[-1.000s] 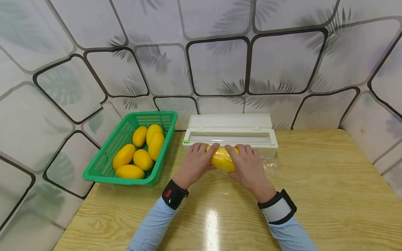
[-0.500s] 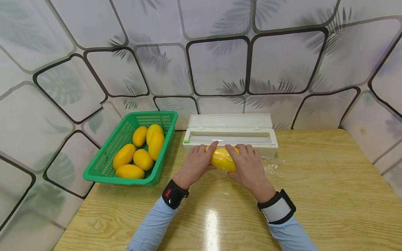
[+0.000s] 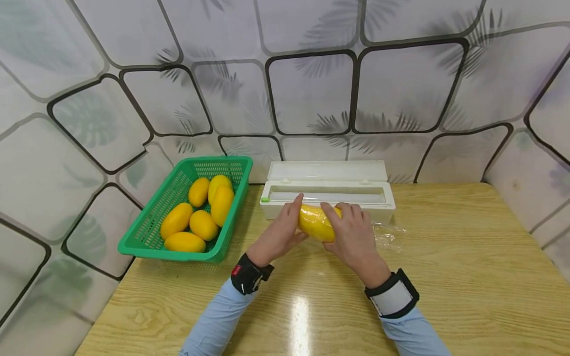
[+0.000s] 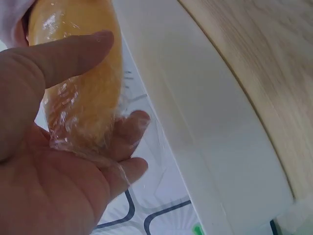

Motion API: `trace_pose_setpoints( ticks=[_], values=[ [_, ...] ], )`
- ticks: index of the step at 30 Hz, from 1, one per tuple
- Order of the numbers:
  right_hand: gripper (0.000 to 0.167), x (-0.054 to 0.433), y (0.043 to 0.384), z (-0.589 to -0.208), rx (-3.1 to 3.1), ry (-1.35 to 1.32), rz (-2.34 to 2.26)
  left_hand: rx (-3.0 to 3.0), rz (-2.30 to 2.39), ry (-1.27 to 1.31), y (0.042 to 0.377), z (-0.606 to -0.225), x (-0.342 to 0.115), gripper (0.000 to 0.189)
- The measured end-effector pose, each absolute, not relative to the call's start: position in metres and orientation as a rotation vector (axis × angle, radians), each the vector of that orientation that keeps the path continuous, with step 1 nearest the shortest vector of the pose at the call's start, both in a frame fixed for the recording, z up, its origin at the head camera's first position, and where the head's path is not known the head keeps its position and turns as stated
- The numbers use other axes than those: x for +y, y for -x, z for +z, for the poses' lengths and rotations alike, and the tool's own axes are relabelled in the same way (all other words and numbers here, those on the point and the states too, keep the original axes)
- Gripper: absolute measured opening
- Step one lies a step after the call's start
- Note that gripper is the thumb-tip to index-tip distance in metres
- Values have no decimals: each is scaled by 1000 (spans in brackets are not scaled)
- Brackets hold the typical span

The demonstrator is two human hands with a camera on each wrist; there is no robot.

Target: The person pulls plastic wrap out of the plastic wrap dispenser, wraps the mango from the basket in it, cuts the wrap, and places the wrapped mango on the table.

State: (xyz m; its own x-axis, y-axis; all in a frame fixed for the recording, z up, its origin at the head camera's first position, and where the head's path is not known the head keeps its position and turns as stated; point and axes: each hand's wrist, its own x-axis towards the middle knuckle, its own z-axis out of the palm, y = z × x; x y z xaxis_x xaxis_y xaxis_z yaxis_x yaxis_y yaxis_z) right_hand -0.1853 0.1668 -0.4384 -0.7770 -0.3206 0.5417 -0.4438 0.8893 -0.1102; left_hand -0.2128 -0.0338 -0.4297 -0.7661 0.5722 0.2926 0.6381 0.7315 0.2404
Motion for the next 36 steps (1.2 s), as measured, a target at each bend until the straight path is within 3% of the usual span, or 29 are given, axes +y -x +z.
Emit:
trace_pose_setpoints(
  ticks=[11, 21, 36],
  values=[
    [94, 166, 186, -438, -2515, -562, 280, -2865, -954, 1001, 214, -425, -36, 101],
    [92, 167, 187, -441, -2433, -596, 272, -2816, -1287, 891, 220, -424, -38, 74],
    [94, 166, 187, -442, -2406, -563, 288, -2696, -1643, 908, 223, -432, -34, 70]
  ],
)
